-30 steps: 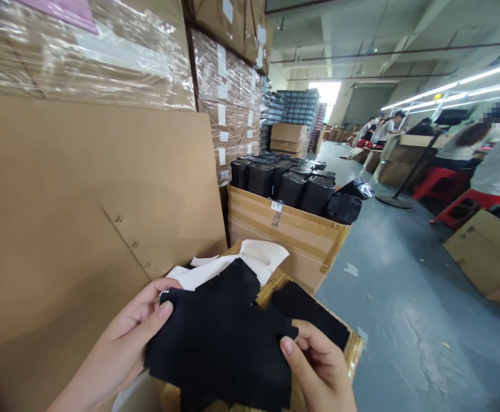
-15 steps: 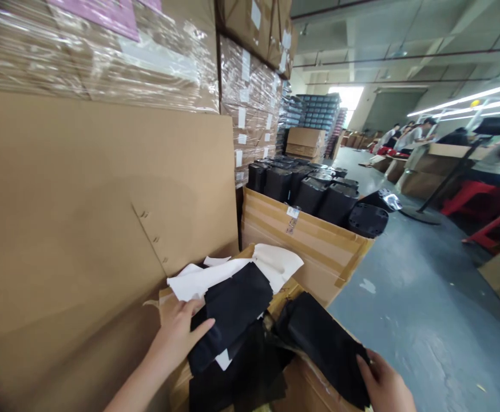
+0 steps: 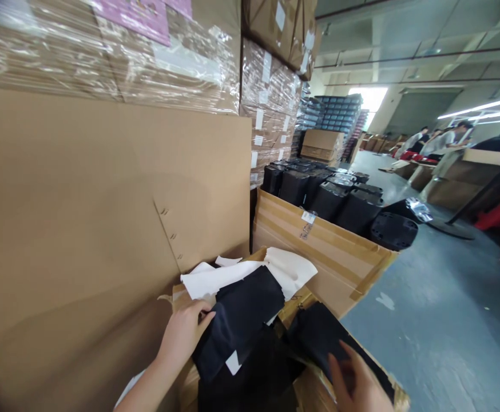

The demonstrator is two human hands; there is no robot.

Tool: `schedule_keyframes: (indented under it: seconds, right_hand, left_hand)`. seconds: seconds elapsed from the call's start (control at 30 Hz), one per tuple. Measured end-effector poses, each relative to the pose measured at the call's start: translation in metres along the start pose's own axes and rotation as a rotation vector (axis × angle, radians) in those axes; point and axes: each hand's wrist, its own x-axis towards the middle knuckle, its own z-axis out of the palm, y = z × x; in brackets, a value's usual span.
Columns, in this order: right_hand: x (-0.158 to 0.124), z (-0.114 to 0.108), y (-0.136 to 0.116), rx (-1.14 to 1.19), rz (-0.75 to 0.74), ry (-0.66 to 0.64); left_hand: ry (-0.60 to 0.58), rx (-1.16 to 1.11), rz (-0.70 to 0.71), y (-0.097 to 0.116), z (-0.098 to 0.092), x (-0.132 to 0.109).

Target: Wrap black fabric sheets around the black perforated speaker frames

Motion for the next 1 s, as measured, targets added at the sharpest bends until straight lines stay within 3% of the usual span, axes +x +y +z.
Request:
schedule_keyframes:
  seconds: [0.2, 0.33, 0.4, 0.53, 0.63, 0.73, 0.83, 1.0]
  right_hand:
    - [-0.003, 0.044, -0.054, 0.147, -0.356, -0.090]
    - [0.002, 0.051, -0.078, 0.223, -0.369, -0.164]
    - [0.005, 0.054, -0.083, 0.307, -0.339, -0.201]
    - [0.003, 0.060, -0.089, 0.747, -0.219, -0.330]
    - [-0.010, 0.062, -0.097, 1.174, -0.066, -0.579]
    - [-0.027, 0.059, -0.106, 1.422, 0.038, -0.797]
    - [-0.036, 0.047, -0.113, 1.464, 0.094, -0.756]
    - [-0.040, 0.013, -0.117, 1.441, 0.167, -0.448]
  left_hand:
    - [0.187, 0.106, 0.155, 0.006, -0.021, 0.000]
    - [0.159, 0.089, 0.188, 0.020, -0.037, 0.007]
    - [0.073, -0.105, 0.219, 0.029, -0.043, 0.010]
    - [-0.198, -0.822, 0.177, 0.046, -0.054, 0.008]
    - [-0.449, -1.341, -0.002, 0.058, -0.063, 0.000]
    - [-0.526, -1.581, -0.114, 0.066, -0.070, -0.009]
    - [-0.473, -1.629, -0.166, 0.067, -0.078, -0.015]
    - [-0.520, -1.659, -0.127, 0.065, -0.096, -0.023]
